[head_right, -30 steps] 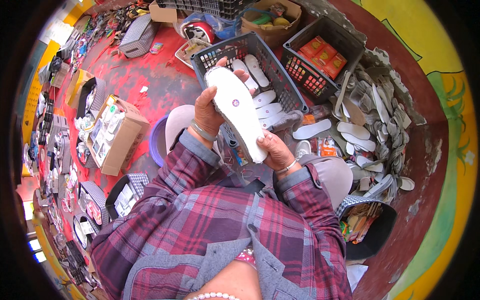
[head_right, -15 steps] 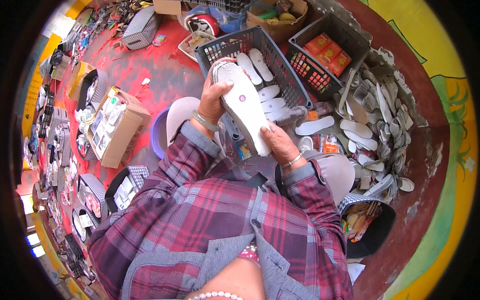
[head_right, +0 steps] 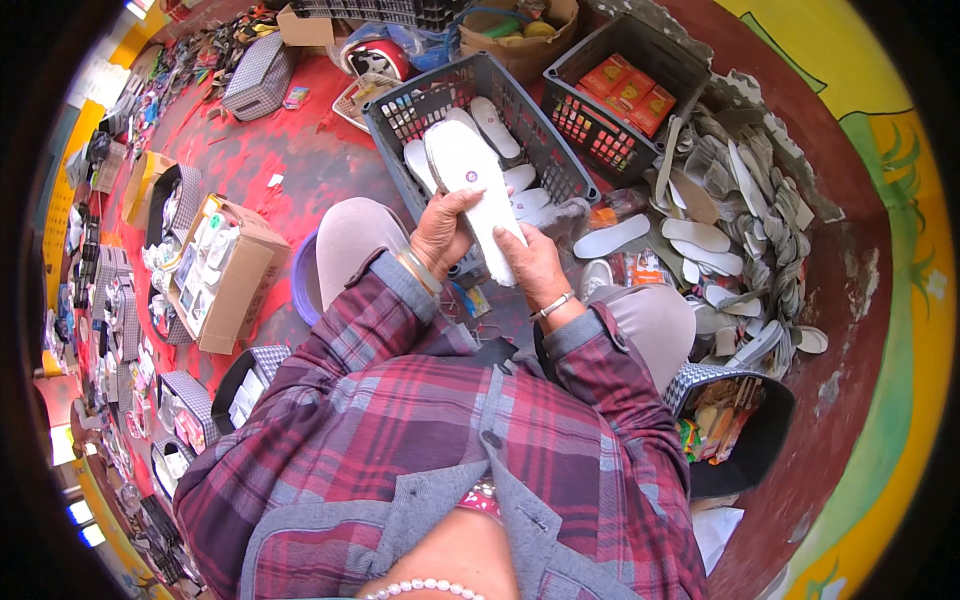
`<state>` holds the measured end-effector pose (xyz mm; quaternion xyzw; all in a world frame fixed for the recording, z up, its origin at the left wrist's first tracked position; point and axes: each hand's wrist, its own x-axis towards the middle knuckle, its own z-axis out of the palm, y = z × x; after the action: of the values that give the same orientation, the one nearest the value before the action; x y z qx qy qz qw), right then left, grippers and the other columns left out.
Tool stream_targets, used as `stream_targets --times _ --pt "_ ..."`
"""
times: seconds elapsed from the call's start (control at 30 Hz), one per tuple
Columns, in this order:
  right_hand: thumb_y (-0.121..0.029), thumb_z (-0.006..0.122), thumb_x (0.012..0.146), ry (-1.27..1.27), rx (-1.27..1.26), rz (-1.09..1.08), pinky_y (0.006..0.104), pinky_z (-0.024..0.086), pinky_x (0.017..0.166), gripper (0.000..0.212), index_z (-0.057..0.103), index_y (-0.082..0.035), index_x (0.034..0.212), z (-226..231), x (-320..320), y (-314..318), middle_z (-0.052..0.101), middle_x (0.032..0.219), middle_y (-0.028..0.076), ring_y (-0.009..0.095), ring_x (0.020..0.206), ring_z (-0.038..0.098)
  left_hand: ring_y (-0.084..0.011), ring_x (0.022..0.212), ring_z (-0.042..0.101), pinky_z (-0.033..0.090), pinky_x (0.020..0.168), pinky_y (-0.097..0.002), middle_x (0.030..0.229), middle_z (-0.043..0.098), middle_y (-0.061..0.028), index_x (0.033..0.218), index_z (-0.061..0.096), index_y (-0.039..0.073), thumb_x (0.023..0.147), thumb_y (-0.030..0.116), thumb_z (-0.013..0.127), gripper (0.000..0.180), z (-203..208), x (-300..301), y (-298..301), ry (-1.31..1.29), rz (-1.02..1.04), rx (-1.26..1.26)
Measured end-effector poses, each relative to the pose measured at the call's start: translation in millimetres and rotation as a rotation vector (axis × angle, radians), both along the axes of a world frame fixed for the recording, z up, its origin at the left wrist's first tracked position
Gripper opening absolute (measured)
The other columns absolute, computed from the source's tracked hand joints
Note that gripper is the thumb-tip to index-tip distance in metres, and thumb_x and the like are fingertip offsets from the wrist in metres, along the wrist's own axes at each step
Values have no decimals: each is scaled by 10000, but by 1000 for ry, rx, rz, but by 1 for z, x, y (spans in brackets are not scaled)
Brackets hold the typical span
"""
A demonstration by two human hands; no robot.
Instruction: The person wipes shoe insoles with a cloth one at a time and stacks them together.
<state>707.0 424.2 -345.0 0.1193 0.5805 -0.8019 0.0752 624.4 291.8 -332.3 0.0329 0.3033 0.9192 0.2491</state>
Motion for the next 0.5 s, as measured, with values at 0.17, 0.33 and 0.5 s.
stream_targets --times 0.17,0.33,0.5 --pt "-319 643 868 -53 56 -42 228 458 620 427 583 41 1091 -6 1 1 622 876 36 81 718 558 -321 1029 594 503 868 -435 1080 585 -169 1216 437 -57 795 77 599 471 -16 -2 6 118 67 -180" --pt "-300 651 861 -41 -128 43 233 467 670 475 528 45 1163 0 -1 9 613 940 44 94 773 572 -327 1051 582 486 900 -434 1114 577 -189 1223 435 -61 815 109 567 461 1 -5 5 94 16 -68" --pt "-262 655 855 24 -206 79 244 494 707 496 471 50 1194 15 2 4 611 937 50 121 786 602 -307 1061 567 455 935 -440 1127 576 -171 1217 450 -37 833 147 594 450 1 -10 -2 -52 -6 52"
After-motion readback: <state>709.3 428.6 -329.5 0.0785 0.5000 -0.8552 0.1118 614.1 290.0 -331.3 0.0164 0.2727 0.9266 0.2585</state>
